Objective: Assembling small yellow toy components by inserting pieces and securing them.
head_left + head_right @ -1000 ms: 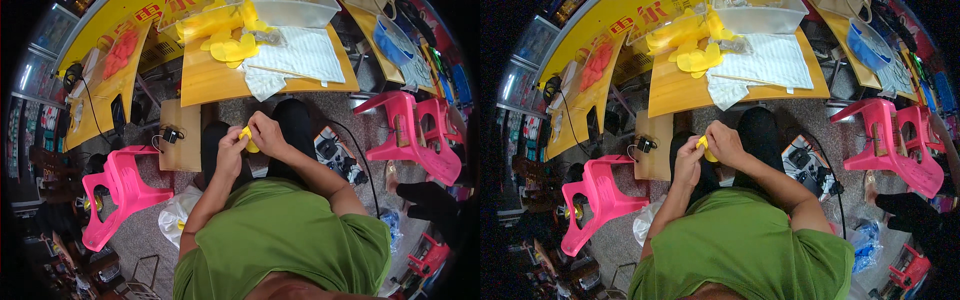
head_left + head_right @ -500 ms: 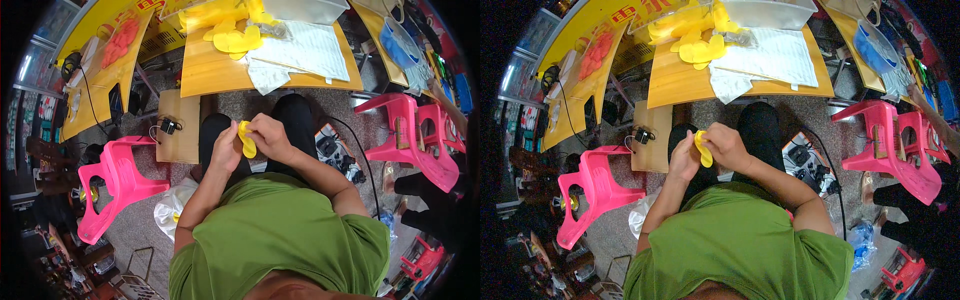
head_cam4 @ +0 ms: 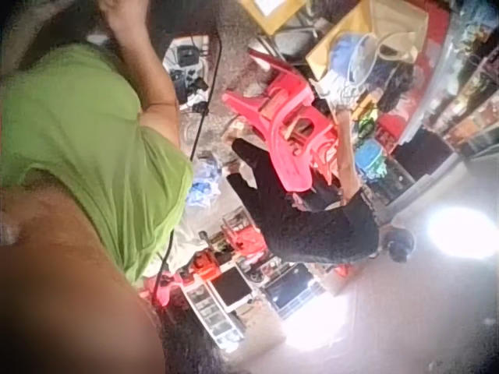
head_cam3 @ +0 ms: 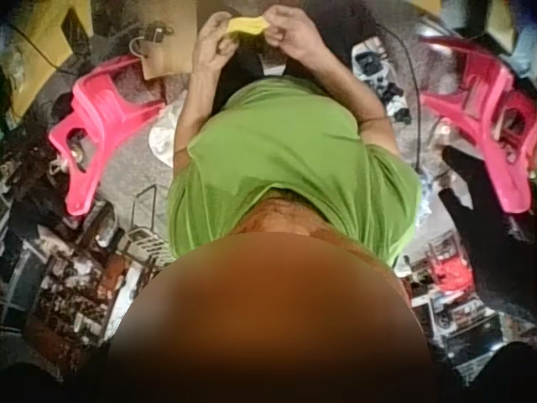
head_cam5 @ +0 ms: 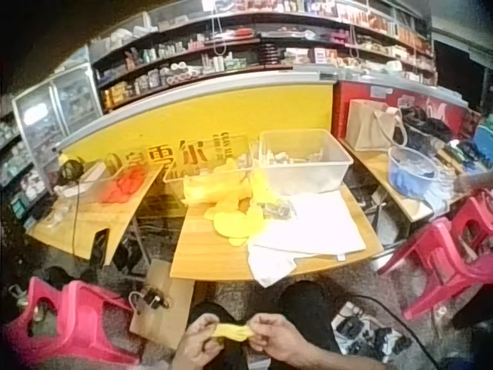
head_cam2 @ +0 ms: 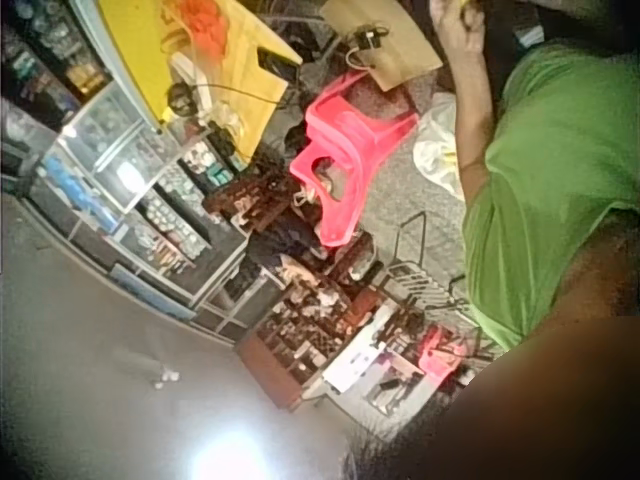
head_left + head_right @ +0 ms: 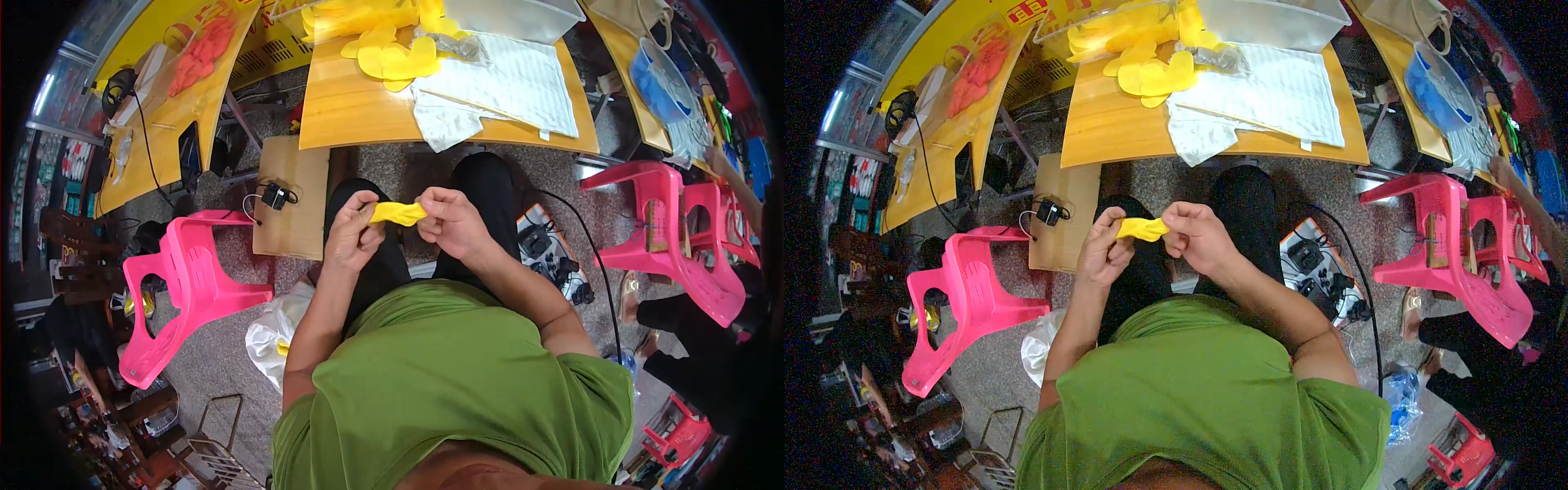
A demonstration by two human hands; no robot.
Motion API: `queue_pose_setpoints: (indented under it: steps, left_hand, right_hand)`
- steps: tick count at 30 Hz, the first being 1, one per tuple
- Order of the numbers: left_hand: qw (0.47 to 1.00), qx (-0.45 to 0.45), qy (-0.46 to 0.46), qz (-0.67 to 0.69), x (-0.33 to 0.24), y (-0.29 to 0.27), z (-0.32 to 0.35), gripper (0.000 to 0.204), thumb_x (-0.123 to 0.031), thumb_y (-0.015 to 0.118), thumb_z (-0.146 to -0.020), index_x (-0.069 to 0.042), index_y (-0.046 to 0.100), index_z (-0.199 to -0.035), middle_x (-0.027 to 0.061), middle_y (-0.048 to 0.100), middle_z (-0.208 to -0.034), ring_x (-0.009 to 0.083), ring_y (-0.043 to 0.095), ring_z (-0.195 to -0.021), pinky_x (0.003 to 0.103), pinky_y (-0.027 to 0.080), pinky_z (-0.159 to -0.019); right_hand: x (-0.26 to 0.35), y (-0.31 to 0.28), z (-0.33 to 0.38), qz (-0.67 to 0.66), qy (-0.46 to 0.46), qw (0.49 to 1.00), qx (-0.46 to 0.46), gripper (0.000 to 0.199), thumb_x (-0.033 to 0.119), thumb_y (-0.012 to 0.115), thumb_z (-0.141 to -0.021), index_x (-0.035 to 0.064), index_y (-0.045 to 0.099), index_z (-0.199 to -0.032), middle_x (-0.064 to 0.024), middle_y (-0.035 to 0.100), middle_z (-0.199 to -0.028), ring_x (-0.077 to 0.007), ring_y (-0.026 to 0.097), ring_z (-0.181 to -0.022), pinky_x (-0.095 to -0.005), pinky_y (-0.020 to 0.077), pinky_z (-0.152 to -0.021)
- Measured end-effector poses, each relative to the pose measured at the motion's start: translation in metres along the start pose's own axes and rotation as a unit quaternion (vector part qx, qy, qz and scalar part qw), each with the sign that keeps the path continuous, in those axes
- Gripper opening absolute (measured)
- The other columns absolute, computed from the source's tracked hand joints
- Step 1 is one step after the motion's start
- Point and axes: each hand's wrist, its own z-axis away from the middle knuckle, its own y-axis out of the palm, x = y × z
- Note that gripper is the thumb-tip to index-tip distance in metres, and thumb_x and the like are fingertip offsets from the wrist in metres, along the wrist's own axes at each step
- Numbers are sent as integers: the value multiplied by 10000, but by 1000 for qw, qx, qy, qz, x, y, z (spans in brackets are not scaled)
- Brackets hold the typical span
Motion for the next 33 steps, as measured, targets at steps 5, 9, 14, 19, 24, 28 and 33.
queue_pose_setpoints:
  steps: [5, 9, 14, 19, 24, 28, 33]
  left_hand:
    - [990, -94, 102, 4, 23, 21, 8, 444, -114, 559, -882, -80, 325, -1259, 96, 512, -1073, 176, 533, -944, 299, 459, -780]
    - [973, -152, 118, -124, 37, 46, 7, 359, 37, 519, -822, -28, 410, -1158, 77, 545, -1000, 139, 567, -875, 250, 470, -736]
    - [927, -221, 206, -224, 45, 37, -7, 195, -6, 481, -874, 21, 488, -1067, 36, 563, -852, 67, 536, -757, 197, 436, -651]
    - [861, -223, 255, -380, 42, 36, -3, 70, -17, 527, -885, 17, 576, -922, -12, 554, -812, 39, 508, -698, 184, 427, -620]
    - [869, -196, 272, -365, 40, 40, -2, 34, 21, 571, -839, 9, 562, -808, -26, 541, -788, 45, 504, -690, 191, 431, -626]
    - [758, -169, 369, -512, 38, 38, -3, 122, 59, 614, -732, 3, 513, -773, 40, 532, -799, 126, 536, -716, 253, 444, -622]
    - [603, -140, 403, -674, 32, 39, -6, 184, 70, 595, -666, -14, 463, -763, 116, 512, -810, 230, 539, -717, 308, 450, -639]
  right_hand:
    - [-14, -1, -1, 28, -75, 993, -88, 146, 154, 570, -890, 36, 542, -809, -1, 464, -619, -89, 433, -503, -240, 389, -480]
    - [-31, 10, 6, 103, -77, 988, -86, 147, 136, 560, -895, 34, 543, -790, -4, 509, -639, -71, 457, -515, -214, 406, -499]
    - [-52, 19, 16, 228, -78, 970, -41, 107, 101, 590, -863, 32, 557, -789, 30, 502, -654, -37, 473, -545, -191, 395, -484]
    - [-39, 14, 17, 292, -88, 952, 11, 99, 85, 618, -839, 19, 546, -817, 21, 494, -686, -40, 453, -600, -201, 380, -525]
    - [-25, 25, 8, 386, -229, 891, -69, 114, 49, 644, -797, 11, 556, -860, -28, 500, -728, -87, 499, -636, -235, 401, -544]
    - [-24, 11, -1, 468, -275, 838, -44, 74, -3, 602, -792, -23, 541, -829, -74, 510, -737, -143, 525, -640, -255, 415, -560]
    - [-25, 6, 2, 512, -306, 802, -32, 47, -6, 580, -800, -19, 536, -808, -113, 508, -732, -236, 540, -639, -304, 430, -578]
